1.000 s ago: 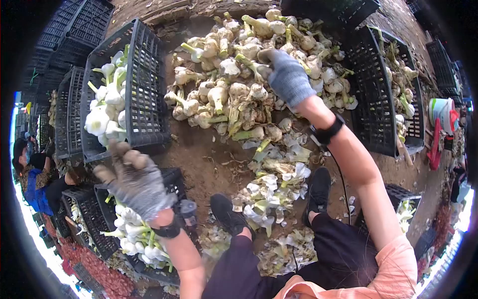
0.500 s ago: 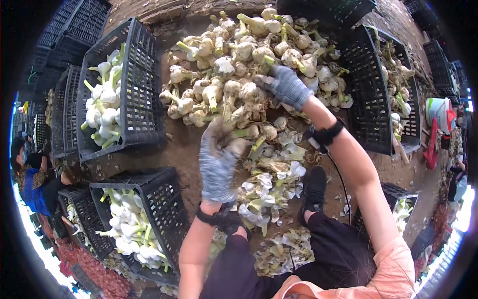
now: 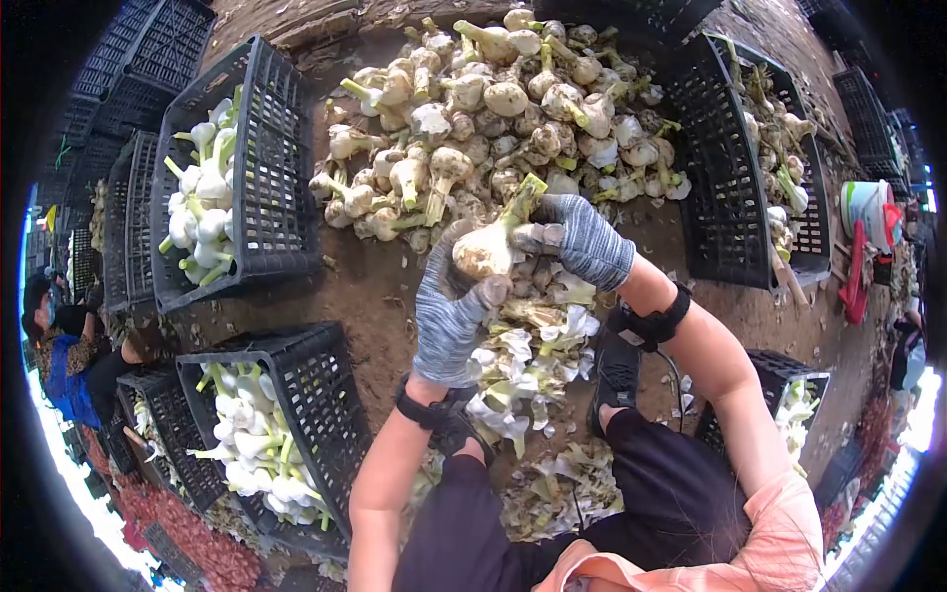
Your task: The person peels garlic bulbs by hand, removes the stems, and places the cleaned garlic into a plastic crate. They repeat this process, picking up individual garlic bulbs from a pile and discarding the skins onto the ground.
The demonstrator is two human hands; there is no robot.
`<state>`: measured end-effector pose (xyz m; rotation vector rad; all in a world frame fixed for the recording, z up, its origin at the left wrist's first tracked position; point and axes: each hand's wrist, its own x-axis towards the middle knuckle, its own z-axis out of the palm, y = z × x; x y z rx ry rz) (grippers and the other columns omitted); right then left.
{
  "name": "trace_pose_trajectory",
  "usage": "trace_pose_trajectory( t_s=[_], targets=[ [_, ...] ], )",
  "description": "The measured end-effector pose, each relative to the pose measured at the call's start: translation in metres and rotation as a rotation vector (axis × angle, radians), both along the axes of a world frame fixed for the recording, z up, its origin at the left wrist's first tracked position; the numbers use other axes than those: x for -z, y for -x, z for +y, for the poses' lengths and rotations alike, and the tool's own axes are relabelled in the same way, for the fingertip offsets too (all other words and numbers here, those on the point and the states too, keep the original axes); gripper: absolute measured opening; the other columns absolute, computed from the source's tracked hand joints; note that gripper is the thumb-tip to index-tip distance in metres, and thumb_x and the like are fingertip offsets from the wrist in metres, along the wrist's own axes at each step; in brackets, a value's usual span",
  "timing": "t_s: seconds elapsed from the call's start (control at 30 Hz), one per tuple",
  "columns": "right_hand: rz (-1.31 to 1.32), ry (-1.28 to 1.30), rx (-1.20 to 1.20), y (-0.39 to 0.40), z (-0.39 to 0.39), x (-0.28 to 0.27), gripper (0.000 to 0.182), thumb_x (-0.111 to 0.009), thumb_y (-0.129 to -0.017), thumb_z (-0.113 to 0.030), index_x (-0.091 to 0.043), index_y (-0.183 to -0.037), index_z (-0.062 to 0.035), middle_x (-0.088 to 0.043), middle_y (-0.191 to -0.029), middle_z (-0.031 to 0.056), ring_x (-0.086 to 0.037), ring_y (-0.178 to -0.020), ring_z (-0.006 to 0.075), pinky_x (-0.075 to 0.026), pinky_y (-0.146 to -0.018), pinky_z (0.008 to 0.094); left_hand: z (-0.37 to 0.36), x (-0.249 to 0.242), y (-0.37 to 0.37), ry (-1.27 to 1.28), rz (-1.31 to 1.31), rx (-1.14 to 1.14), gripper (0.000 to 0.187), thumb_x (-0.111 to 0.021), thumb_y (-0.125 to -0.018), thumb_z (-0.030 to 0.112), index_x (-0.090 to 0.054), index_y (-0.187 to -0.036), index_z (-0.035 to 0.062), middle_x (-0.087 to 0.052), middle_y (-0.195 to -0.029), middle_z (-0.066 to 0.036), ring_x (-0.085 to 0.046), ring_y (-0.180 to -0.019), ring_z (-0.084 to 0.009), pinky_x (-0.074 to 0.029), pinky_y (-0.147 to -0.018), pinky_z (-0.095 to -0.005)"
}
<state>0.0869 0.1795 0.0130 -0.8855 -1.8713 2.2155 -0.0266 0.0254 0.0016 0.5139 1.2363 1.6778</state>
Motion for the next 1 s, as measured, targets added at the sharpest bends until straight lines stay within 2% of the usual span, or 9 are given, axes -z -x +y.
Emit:
trace_pose_trajectory(
  t_s=[0.2, 0.3, 0.4, 0.5, 0.57, 0.63, 0.77, 0.83, 1.0],
  targets=[
    [0.042, -0.203, -0.039, -0.013, -0.015, 0.038, 0.028, -0.065, -0.077, -0.013, -0.061, -0.102, 0.0, -0.067, -0.087, 0.0073, -0.061, -0.078, 0.0112, -0.051, -0.071, 0.0284, -0.001, -0.013, 0.001, 0.226, -0.605, -0.07, 0.048, -0.05, -0.086, 0.053, -0.055, -0.107, 0.0095, -0.062, -0.083, -0.005, -0.057, -0.059, -0.0112, -0.043, -0.04, -0.0185],
    [0.163, -0.41, -0.012, -0.018, -0.024, 0.04, 0.03, -0.066, -0.073, -0.009, -0.061, -0.102, -0.0028, -0.066, -0.086, 0.011, -0.064, -0.078, 0.0194, -0.051, -0.073, 0.0322, -0.005, 0.009, 0.019, 0.34, -0.827, 0.0, 0.045, -0.049, -0.088, 0.052, -0.056, -0.103, 0.0104, -0.062, -0.08, -0.006, -0.054, -0.054, -0.0096, -0.04, -0.038, -0.0183],
    [0.219, -0.632, 0.02, -0.018, -0.029, 0.038, 0.028, -0.066, -0.069, -0.009, -0.06, -0.096, -0.002, -0.059, -0.096, 0.0192, -0.058, -0.085, 0.0364, -0.048, -0.077, 0.0366, -0.002, 0.004, 0.01, 0.26, -0.61, -0.092, 0.047, -0.052, -0.087, 0.047, -0.051, -0.114, 0.0079, -0.061, -0.089, -0.006, -0.056, -0.061, -0.0092, -0.044, -0.045, -0.0194],
    [0.177, -0.701, 0.006, -0.018, -0.028, 0.026, 0.029, -0.065, -0.069, -0.009, -0.061, -0.097, -0.0029, -0.055, -0.102, 0.0194, -0.055, -0.091, 0.0359, -0.046, -0.082, 0.0376, -0.007, 0.008, 0.006, 0.098, -0.368, -0.039, 0.057, -0.065, -0.081, 0.036, -0.043, -0.125, 0.0068, -0.056, -0.107, -0.01, -0.058, -0.086, -0.0152, -0.051, -0.069, -0.0241],
    [0.211, -0.791, -0.009, -0.017, -0.029, 0.025, 0.028, -0.064, -0.07, -0.008, -0.061, -0.098, -0.0038, -0.054, -0.103, 0.0189, -0.054, -0.092, 0.0351, -0.045, -0.083, 0.0379, -0.004, 0.021, 0.001, -0.055, 0.516, -0.114, 0.05, -0.069, -0.079, 0.022, -0.047, -0.121, 0.0056, -0.057, -0.104, -0.006, -0.056, -0.098, -0.0165, -0.049, -0.079, -0.0286],
    [0.244, -0.881, -0.03, -0.016, -0.031, 0.022, 0.028, -0.062, -0.071, -0.008, -0.061, -0.098, -0.0047, -0.053, -0.103, 0.0184, -0.054, -0.093, 0.0344, -0.044, -0.085, 0.0382, -0.003, 0.007, -0.001, 0.029, 0.713, -0.153, 0.051, -0.072, -0.076, 0.015, -0.048, -0.12, 0.0035, -0.055, -0.107, -0.007, -0.053, -0.103, -0.0157, -0.045, -0.088, -0.0306],
    [0.176, 0.106, 0.161, -0.02, -0.034, 0.015, 0.031, -0.054, -0.075, -0.006, -0.056, -0.106, -0.0016, -0.061, -0.099, 0.008, -0.058, -0.084, 0.016, -0.048, -0.077, 0.0288, -0.01, 0.012, 0.006, 0.149, 0.747, -0.061, 0.032, -0.07, -0.079, 0.011, -0.057, -0.107, 0.0037, -0.054, -0.108, -0.006, -0.053, -0.099, -0.0157, -0.043, -0.088, -0.0282],
    [0.196, 0.17, 0.067, -0.012, -0.014, 0.021, 0.042, -0.054, -0.083, -0.021, -0.049, -0.117, 0.0024, -0.059, -0.107, 0.0124, -0.06, -0.097, 0.0196, -0.05, -0.081, 0.0328, -0.011, 0.014, 0.007, 0.053, 0.523, -0.11, 0.029, -0.07, -0.078, 0.009, -0.059, -0.105, 0.0036, -0.055, -0.105, -0.006, -0.053, -0.097, -0.0154, -0.043, -0.087, -0.028],
    [0.358, 1.03, 0.362, -0.032, -0.008, 0.055, 0.021, -0.052, -0.082, -0.013, -0.055, -0.095, 0.0031, -0.061, -0.09, 0.0198, -0.062, -0.076, 0.0297, -0.054, -0.067, 0.0372, -0.018, 0.006, 0.014, 0.022, 0.057, -0.008, 0.033, -0.071, -0.077, 0.008, -0.056, -0.106, 0.0021, -0.06, -0.104, -0.008, -0.058, -0.094, -0.0152, -0.047, -0.085, -0.0285]
  ],
)
